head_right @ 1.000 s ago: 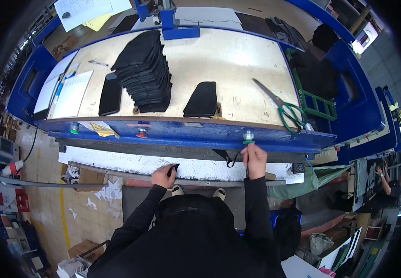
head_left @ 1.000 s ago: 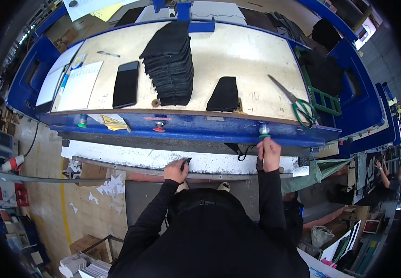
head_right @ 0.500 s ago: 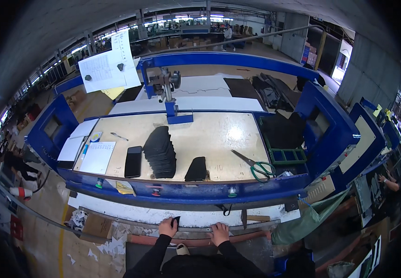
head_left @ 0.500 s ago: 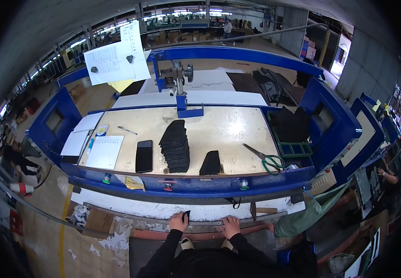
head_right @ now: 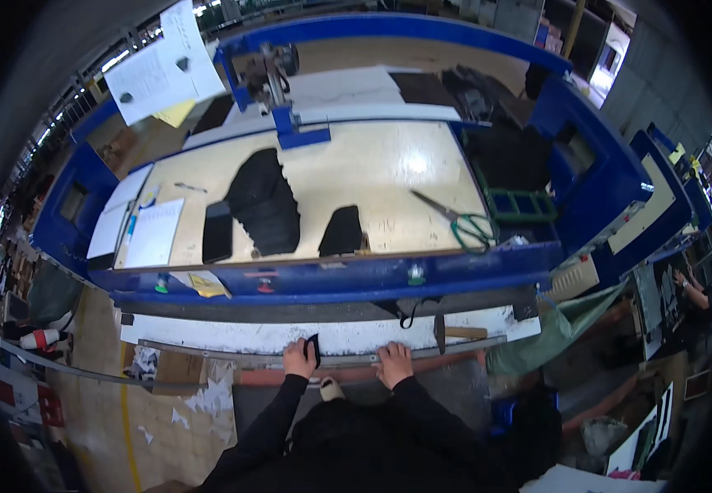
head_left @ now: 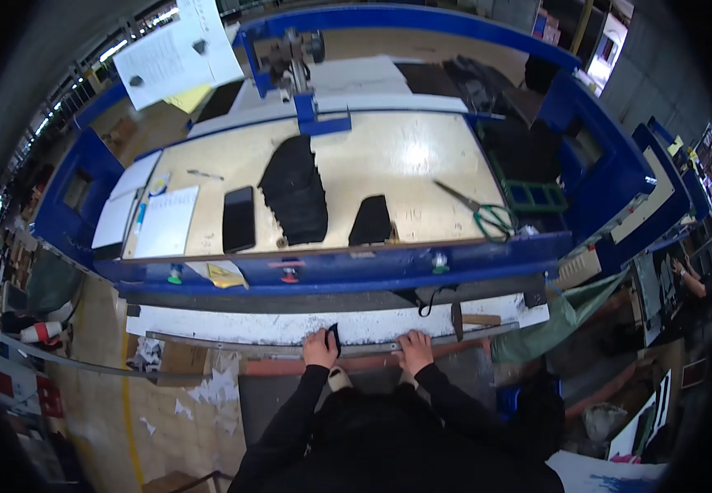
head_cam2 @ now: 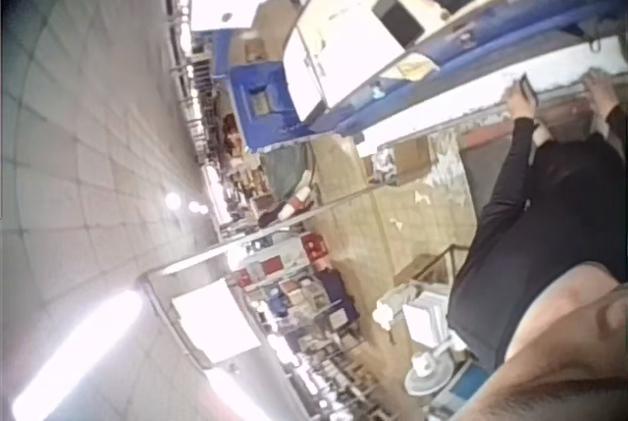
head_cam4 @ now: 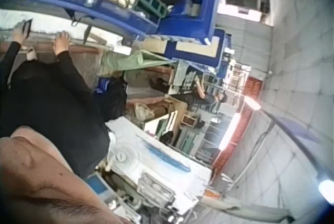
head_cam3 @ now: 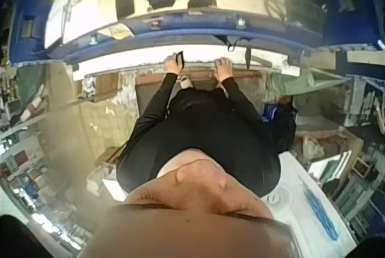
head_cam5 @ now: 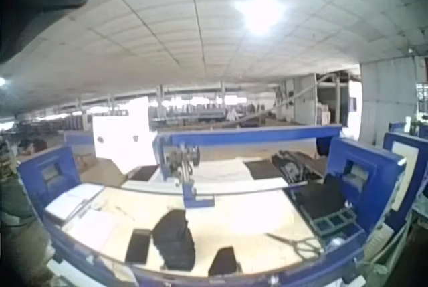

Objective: The person uses a green plastic template to mark and cut black fabric pieces on a blue industrial cutting table. They repeatedly position the template, trace the outline, and use large shears to cut the fabric, stacking the finished pieces on the table.

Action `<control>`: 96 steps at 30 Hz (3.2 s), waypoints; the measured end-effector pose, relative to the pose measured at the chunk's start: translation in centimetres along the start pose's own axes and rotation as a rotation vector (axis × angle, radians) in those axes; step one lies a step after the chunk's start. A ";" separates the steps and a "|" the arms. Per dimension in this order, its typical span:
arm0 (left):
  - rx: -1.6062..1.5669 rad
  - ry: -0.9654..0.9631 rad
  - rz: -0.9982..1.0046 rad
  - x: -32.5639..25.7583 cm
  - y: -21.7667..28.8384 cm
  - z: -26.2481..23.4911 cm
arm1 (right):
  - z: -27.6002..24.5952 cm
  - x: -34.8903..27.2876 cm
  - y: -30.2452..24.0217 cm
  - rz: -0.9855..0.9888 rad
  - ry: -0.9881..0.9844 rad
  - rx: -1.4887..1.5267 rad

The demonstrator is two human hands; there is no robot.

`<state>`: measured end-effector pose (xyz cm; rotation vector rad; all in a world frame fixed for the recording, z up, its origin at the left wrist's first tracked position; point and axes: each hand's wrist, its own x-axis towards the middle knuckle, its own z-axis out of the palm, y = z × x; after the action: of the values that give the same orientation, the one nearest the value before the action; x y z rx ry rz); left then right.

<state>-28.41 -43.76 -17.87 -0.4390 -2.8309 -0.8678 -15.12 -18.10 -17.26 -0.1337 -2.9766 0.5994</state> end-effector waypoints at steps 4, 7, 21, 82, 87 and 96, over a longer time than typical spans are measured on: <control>-0.069 -0.051 -0.014 -1.6 -0.7 0.0 | -1.4 -0.9 -0.8 0.041 0.004 0.111; -0.155 -0.112 -0.051 -2.6 -1.1 -0.4 | -1.3 0.2 0.3 0.138 -0.227 0.266; -0.876 -0.436 -0.360 0.8 4.6 4.6 | -1.4 12.0 5.4 0.277 -0.228 0.084; -1.300 -1.090 -0.274 3.4 10.6 -1.1 | -7.2 1.7 1.5 0.238 -0.397 1.027; -1.314 -0.997 -0.645 0.2 6.1 1.8 | -5.5 -0.1 1.1 0.318 -0.263 0.966; -1.768 -0.611 -1.051 -2.2 10.7 1.5 | -4.0 -1.4 -1.5 0.459 -0.202 1.106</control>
<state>-22.98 -35.00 -13.98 0.9391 -1.4414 -3.6470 -13.38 -18.11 -13.06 -0.6633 -2.2913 2.2557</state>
